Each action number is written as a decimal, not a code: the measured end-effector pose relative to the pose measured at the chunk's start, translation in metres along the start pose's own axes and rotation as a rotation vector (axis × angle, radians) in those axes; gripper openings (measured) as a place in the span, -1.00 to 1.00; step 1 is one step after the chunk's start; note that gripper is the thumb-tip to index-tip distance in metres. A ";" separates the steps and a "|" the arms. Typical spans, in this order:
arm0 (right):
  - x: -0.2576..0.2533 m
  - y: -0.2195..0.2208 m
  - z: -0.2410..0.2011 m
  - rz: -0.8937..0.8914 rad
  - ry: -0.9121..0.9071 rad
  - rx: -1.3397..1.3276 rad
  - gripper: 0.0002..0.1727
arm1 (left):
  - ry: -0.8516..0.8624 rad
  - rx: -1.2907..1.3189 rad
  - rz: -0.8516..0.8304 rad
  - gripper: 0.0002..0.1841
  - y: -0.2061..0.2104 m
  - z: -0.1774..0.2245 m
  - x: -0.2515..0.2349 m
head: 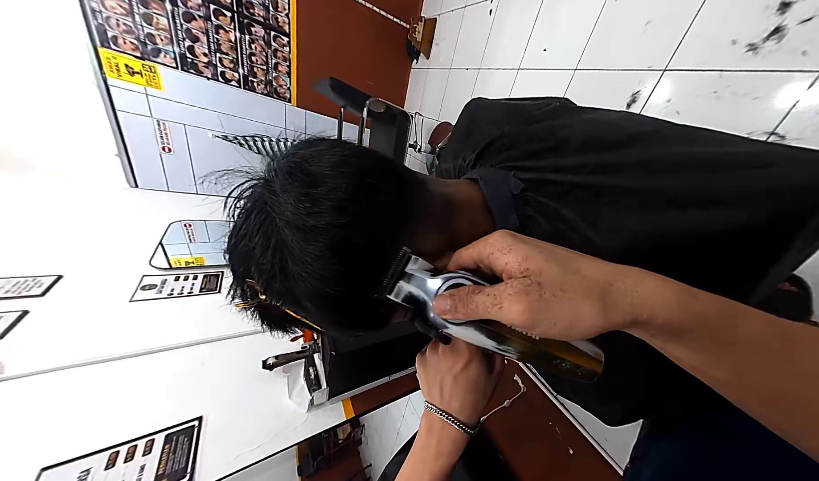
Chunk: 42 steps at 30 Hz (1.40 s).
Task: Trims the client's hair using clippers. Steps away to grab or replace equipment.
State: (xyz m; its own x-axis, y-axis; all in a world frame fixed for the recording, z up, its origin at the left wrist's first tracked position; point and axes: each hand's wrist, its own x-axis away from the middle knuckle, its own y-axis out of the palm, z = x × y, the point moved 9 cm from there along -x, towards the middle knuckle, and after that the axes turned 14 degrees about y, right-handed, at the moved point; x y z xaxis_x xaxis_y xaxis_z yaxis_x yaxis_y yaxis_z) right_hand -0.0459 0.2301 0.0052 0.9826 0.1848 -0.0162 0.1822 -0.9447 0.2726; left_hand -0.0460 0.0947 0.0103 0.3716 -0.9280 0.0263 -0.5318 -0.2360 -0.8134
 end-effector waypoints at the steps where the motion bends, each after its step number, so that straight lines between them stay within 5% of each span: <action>1: 0.000 0.001 -0.001 -0.008 -0.008 -0.009 -0.66 | -0.002 0.001 -0.004 -0.56 0.000 0.000 0.000; 42: -0.003 -0.004 0.005 -0.037 0.019 -0.006 -0.67 | -0.029 0.005 -0.035 -0.57 0.001 0.001 -0.001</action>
State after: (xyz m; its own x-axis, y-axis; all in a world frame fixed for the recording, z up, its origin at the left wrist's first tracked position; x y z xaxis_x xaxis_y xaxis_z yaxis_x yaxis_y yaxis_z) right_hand -0.0495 0.2322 -0.0009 0.9744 0.2245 -0.0084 0.2180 -0.9356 0.2777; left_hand -0.0460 0.0958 0.0091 0.4119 -0.9105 0.0377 -0.5143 -0.2664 -0.8152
